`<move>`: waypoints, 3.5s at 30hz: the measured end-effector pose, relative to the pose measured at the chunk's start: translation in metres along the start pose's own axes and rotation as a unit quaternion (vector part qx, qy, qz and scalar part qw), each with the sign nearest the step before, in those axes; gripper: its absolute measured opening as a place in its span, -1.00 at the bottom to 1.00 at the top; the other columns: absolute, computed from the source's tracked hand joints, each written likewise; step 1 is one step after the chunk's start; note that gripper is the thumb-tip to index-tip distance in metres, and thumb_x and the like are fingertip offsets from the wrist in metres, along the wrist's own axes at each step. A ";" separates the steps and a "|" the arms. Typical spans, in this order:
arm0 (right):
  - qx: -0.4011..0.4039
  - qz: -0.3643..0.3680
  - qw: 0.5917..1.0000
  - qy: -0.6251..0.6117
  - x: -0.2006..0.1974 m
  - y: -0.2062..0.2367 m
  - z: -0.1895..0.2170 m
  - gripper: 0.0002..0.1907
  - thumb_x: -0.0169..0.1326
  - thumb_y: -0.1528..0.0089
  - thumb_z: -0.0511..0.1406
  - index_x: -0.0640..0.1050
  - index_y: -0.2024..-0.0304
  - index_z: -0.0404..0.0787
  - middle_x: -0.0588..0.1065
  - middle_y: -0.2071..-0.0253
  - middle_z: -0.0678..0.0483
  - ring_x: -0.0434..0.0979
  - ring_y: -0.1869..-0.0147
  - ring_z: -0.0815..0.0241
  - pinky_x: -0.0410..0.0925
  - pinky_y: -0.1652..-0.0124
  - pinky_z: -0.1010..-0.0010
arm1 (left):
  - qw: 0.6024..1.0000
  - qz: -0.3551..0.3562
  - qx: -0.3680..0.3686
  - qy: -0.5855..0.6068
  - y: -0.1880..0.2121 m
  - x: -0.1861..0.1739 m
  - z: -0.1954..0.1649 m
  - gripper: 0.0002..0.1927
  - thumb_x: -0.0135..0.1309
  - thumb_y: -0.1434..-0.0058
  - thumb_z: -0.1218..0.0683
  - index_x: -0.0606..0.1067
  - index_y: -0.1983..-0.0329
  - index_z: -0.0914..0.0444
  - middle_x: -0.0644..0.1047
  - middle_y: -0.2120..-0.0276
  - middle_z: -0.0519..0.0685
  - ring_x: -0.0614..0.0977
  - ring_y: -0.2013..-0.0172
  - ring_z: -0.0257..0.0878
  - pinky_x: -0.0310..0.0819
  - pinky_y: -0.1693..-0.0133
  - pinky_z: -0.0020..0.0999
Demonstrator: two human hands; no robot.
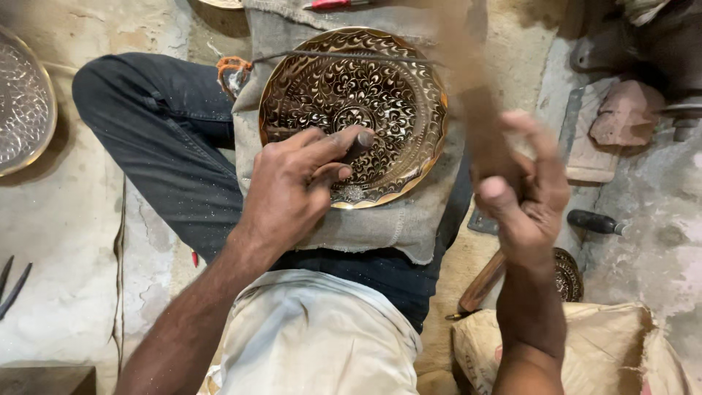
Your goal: The person sits on the floor with an engraved brass plate resting on a sandbag and hammers a small punch against the plate's pattern using a wooden mallet, repositioning the punch across the design to emboss the decoration.
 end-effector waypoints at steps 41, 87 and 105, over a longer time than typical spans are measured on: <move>-0.114 -0.028 0.989 0.089 0.000 -0.005 -0.003 -0.45 0.29 -0.33 -0.38 0.42 -0.34 -0.12 0.58 0.07 -0.10 0.58 0.07 0.24 0.43 0.06 0.48 | 0.993 0.002 0.112 0.037 -0.006 -0.004 0.008 -0.44 0.00 -0.14 0.48 0.46 -0.21 0.30 0.61 0.14 0.15 0.72 0.17 -0.10 0.73 0.10 -0.32; -0.092 -0.008 0.995 0.037 0.004 0.016 -0.033 -0.40 0.22 -0.35 -0.24 0.34 -0.40 -0.06 0.52 0.43 0.17 0.36 0.55 0.43 0.20 0.52 0.56 | 0.994 0.052 0.097 -0.029 -0.019 0.000 0.011 -0.62 0.24 -0.20 0.28 0.58 -0.11 0.28 0.65 0.25 0.07 0.70 0.38 -0.18 0.65 0.35 -0.29; -0.112 -0.010 0.989 -0.094 0.001 0.022 -0.030 -0.38 0.17 -0.40 -0.30 0.21 -0.44 -0.02 0.55 0.25 0.09 0.47 0.33 0.36 0.35 0.31 0.57 | 0.992 0.055 0.103 -0.040 -0.021 -0.002 0.008 -0.66 0.23 -0.22 0.20 0.60 -0.08 0.26 0.62 0.32 0.07 0.67 0.37 -0.11 0.58 0.32 -0.16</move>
Point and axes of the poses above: each hand's wrist, its own y-axis away from the middle knuckle, its own x-axis out of the palm, z = x × y, the point moved 5 cm from there along -y, towards the middle knuckle
